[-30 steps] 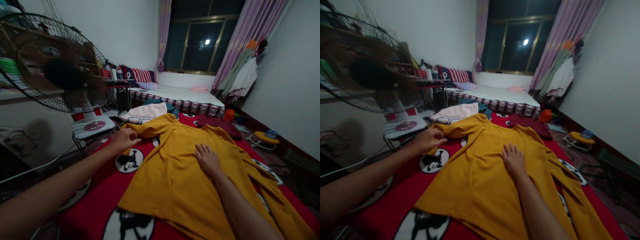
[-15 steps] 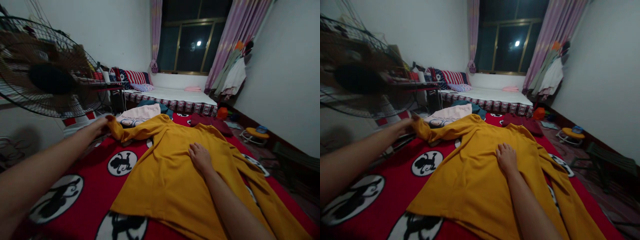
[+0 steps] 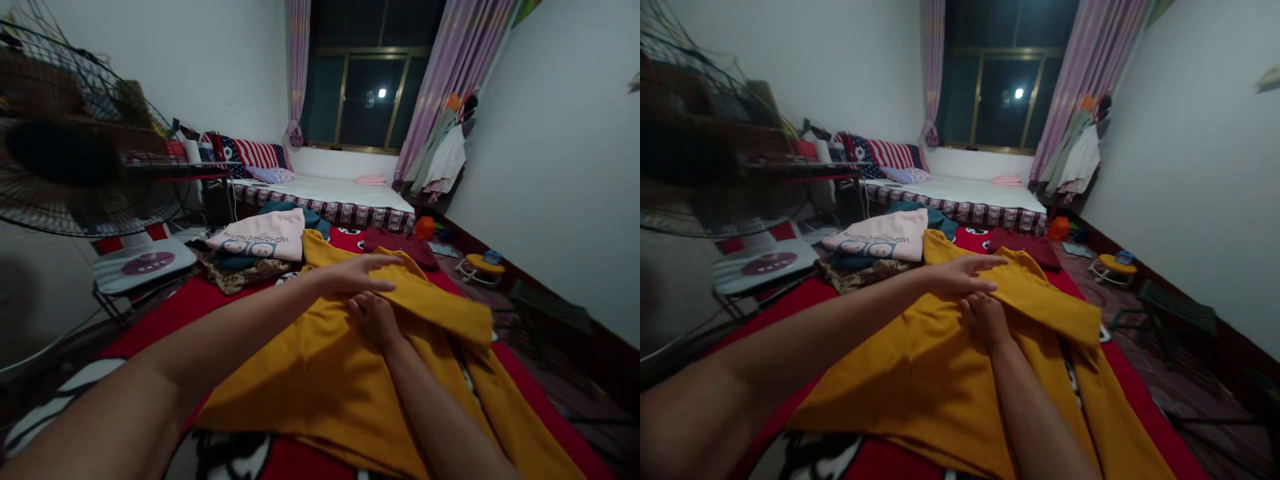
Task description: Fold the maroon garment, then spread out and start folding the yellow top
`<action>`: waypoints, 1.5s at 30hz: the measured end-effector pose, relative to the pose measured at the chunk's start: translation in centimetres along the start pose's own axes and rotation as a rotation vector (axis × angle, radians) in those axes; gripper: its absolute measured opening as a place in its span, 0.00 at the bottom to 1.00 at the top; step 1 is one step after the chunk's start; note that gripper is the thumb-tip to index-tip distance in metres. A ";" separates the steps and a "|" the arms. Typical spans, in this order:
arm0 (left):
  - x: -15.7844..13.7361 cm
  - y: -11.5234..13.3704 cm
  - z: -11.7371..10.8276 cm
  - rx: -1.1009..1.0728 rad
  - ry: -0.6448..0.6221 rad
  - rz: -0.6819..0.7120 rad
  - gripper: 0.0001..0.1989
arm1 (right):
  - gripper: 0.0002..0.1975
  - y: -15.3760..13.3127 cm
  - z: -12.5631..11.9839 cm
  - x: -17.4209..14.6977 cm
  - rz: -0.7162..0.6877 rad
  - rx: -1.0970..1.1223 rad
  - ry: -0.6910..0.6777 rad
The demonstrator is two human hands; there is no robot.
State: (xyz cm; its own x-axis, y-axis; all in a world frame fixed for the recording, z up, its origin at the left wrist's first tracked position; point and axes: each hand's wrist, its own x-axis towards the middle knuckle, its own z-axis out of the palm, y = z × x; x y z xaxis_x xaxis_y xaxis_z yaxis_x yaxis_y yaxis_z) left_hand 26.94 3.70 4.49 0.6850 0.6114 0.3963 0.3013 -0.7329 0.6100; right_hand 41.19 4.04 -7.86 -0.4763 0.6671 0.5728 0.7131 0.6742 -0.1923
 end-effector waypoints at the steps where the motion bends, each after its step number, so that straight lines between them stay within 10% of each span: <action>1: -1.5 -1.8 1.3 0.064 0.018 -0.081 0.28 | 0.11 -0.1 0.1 0.0 -0.004 -0.016 0.012; 7: -9.0 -9.2 4.2 0.457 0.083 -0.319 0.23 | 0.09 -0.7 0.1 0.0 -0.052 0.005 0.000; 14: -9.7 -9.3 5.5 0.539 0.261 -0.247 0.19 | 0.09 1.1 -0.6 2.2 0.175 -0.058 0.201; 22: -10.9 -9.4 4.7 0.496 0.362 -0.237 0.18 | 0.30 4.6 1.3 4.9 0.586 -0.386 -0.236; 29: -16.9 -6.9 -0.4 0.751 0.411 -0.671 0.29 | 0.21 4.1 1.2 4.2 0.504 -0.436 -0.226; 34: -20.5 -4.7 -3.0 0.533 0.128 -0.974 0.28 | 0.31 3.4 -0.1 5.6 0.481 -0.365 -0.240; 40: -22.4 -2.0 -2.8 0.395 -0.005 -0.941 0.16 | 0.25 1.5 -1.6 6.9 0.418 -0.301 -0.532; 45: -20.2 0.9 -3.0 0.158 0.120 -0.846 0.16 | 0.08 1.7 -2.0 8.0 0.536 0.007 -0.288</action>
State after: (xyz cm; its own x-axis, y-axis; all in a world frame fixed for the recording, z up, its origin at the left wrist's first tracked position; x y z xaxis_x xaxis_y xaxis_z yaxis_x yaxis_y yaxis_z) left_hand 11.38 -8.37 -0.87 0.1175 0.9905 -0.0720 0.7723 -0.0456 0.6336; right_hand 39.60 9.93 -2.04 -0.1723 0.9725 0.1565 0.8891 0.2220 -0.4003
